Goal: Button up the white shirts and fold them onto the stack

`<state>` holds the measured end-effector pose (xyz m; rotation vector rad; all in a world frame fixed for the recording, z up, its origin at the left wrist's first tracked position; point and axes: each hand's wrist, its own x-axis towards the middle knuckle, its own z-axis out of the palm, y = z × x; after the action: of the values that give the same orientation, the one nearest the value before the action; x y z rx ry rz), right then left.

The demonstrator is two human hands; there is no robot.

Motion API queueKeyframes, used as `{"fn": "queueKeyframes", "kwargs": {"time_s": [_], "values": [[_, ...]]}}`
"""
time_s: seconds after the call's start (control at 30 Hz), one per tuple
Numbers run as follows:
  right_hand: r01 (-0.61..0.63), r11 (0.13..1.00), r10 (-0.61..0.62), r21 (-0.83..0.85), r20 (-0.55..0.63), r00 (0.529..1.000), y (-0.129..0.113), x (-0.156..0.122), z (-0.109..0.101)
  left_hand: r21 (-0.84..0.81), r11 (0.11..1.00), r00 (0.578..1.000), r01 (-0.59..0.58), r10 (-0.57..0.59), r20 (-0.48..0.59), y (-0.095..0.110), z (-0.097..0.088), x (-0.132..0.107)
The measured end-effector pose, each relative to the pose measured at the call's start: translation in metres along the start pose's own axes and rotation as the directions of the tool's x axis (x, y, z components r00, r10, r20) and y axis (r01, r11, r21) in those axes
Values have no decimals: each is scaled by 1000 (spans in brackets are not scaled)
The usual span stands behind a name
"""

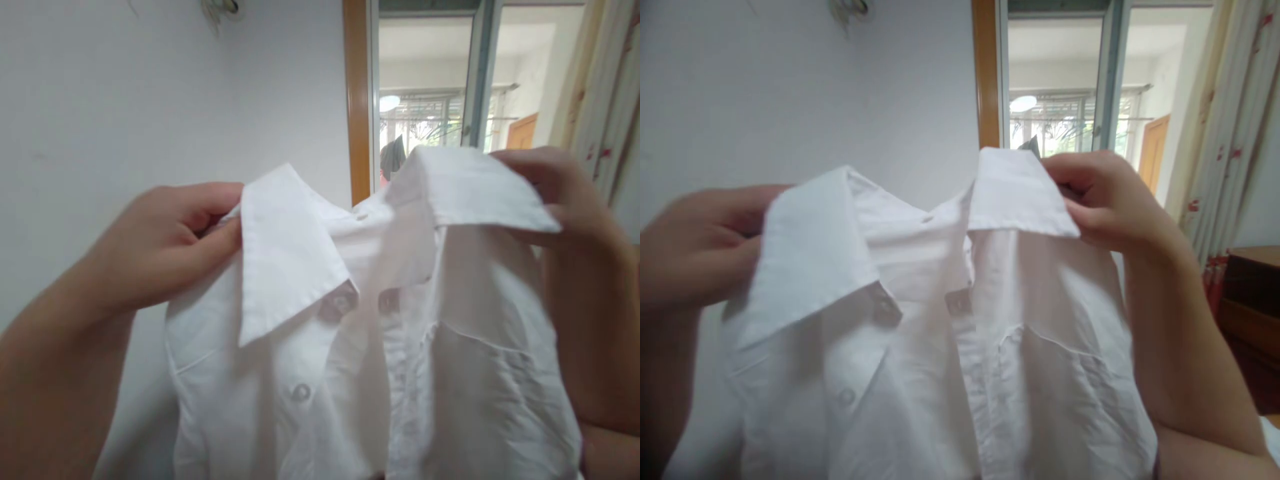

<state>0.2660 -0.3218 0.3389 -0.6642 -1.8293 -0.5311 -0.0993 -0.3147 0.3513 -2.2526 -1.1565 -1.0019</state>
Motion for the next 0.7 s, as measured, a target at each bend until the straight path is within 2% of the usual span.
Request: {"fn": "queueKeyframes", "kwargs": {"time_s": [0.07, 0.1, 0.17, 0.2, 0.27, 0.33, 0.4, 0.47, 0.5, 0.6, 0.67, 0.7], "values": [[65, 995, -63, -76, 25, 998, 16, 11, 8, 178, 984, 992, 26, -3, -126, 0, 1, 11], [67, 988, -63, -136, 33, 997, 28, 16, 19, 270, 962, 987, 44, -1, -158, -3, 8, 18], [76, 962, -30, -263, 176, 984, 58, 20, 54, 413, 908, 991, 66, -13, -130, -15, 35, 36], [60, 938, 25, -340, 242, 970, 74, 17, 76, 460, 886, 997, 59, -31, -68, -24, 55, 44], [30, 894, 163, -448, 386, 908, 106, 0, 125, 476, 879, 990, 29, -91, 108, -45, 108, 55], [-10, 856, 317, -516, 510, 800, 131, -31, 175, 442, 897, 969, 9, -118, 219, -65, 171, 55], [-101, 826, 471, -555, 580, 664, 143, -72, 219, 414, 909, 931, 41, -185, 314, -79, 234, 41], [-205, 773, 614, -601, 624, 483, 143, -114, 255, 409, 905, 864, 117, -297, 408, -84, 287, 16], [-221, 758, 638, -613, 630, 442, 139, -133, 269, 403, 905, 839, 135, -321, 440, -83, 308, 2], [-240, 747, 659, -620, 645, 387, 121, -176, 297, 379, 917, 829, 126, -307, 467, -76, 349, -38], [-243, 749, 658, -617, 646, 386, 111, -192, 305, 343, 931, 846, 127, -282, 452, -73, 360, -58], [-242, 756, 648, -609, 644, 406, 107, -197, 307, 324, 937, 852, 128, -271, 448, -72, 362, -65]]}}
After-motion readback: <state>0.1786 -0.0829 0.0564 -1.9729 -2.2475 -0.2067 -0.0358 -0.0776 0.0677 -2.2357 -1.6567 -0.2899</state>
